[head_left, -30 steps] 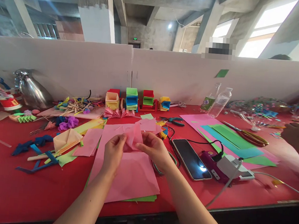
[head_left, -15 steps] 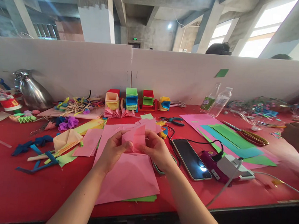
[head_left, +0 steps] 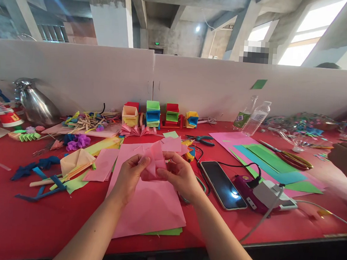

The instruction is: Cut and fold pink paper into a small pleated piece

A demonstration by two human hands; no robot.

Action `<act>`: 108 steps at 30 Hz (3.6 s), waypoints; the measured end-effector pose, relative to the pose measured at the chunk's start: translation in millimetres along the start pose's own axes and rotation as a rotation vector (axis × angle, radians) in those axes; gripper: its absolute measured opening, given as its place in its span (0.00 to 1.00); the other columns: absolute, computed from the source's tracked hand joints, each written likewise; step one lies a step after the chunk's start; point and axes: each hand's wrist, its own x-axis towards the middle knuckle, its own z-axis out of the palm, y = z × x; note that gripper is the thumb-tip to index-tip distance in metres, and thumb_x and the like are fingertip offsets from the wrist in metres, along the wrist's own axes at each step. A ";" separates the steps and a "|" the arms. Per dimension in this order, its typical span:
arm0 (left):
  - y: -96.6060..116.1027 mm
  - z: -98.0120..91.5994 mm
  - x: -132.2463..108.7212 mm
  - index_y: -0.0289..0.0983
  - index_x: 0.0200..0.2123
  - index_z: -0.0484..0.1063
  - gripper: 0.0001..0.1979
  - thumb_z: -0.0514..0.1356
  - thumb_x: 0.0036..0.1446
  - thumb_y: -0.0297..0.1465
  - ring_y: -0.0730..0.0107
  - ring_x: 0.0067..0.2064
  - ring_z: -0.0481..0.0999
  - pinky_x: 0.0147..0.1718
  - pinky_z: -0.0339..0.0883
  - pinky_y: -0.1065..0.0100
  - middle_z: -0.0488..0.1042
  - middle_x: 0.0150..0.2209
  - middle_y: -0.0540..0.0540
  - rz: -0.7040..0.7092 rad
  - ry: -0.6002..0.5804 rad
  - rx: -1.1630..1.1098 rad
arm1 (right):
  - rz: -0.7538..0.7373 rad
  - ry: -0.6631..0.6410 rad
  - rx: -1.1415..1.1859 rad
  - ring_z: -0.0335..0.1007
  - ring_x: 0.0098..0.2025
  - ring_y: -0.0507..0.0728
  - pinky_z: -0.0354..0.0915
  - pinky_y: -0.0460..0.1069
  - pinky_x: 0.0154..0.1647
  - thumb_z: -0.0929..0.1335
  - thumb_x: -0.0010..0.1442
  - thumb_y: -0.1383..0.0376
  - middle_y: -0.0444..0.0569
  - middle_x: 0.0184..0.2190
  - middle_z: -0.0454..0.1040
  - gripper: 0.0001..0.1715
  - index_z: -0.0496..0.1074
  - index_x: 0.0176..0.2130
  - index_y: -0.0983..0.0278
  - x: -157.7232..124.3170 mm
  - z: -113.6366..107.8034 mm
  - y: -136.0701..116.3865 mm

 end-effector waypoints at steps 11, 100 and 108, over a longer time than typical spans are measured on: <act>-4.2 -4.0 -1.5 0.35 0.23 0.66 0.12 0.63 0.49 0.37 0.77 0.25 0.63 0.26 0.57 0.74 0.66 0.22 0.53 -0.063 -0.068 -0.016 | -0.147 0.012 -0.231 0.58 0.29 0.50 0.59 0.46 0.31 0.69 0.52 0.63 0.43 0.29 0.62 0.11 0.62 0.26 0.63 0.1 -3.7 -7.5; 12.9 -13.6 1.8 0.36 0.31 0.76 0.11 0.68 0.43 0.35 0.68 0.37 0.76 0.37 0.67 0.69 0.79 0.31 0.46 -0.200 -0.116 0.048 | 0.082 0.110 -0.082 0.65 0.28 0.51 0.60 0.46 0.28 0.69 0.48 0.68 0.43 0.29 0.74 0.08 0.75 0.32 0.63 6.2 -8.7 5.0; 13.4 -15.2 1.2 0.34 0.24 0.77 0.09 0.68 0.43 0.35 0.75 0.27 0.73 0.28 0.64 0.75 0.75 0.22 0.49 -0.211 -0.102 0.056 | 0.202 0.107 0.080 0.63 0.23 0.49 0.58 0.45 0.26 0.72 0.47 0.59 0.42 0.22 0.71 0.11 0.74 0.27 0.65 3.4 -8.8 -1.9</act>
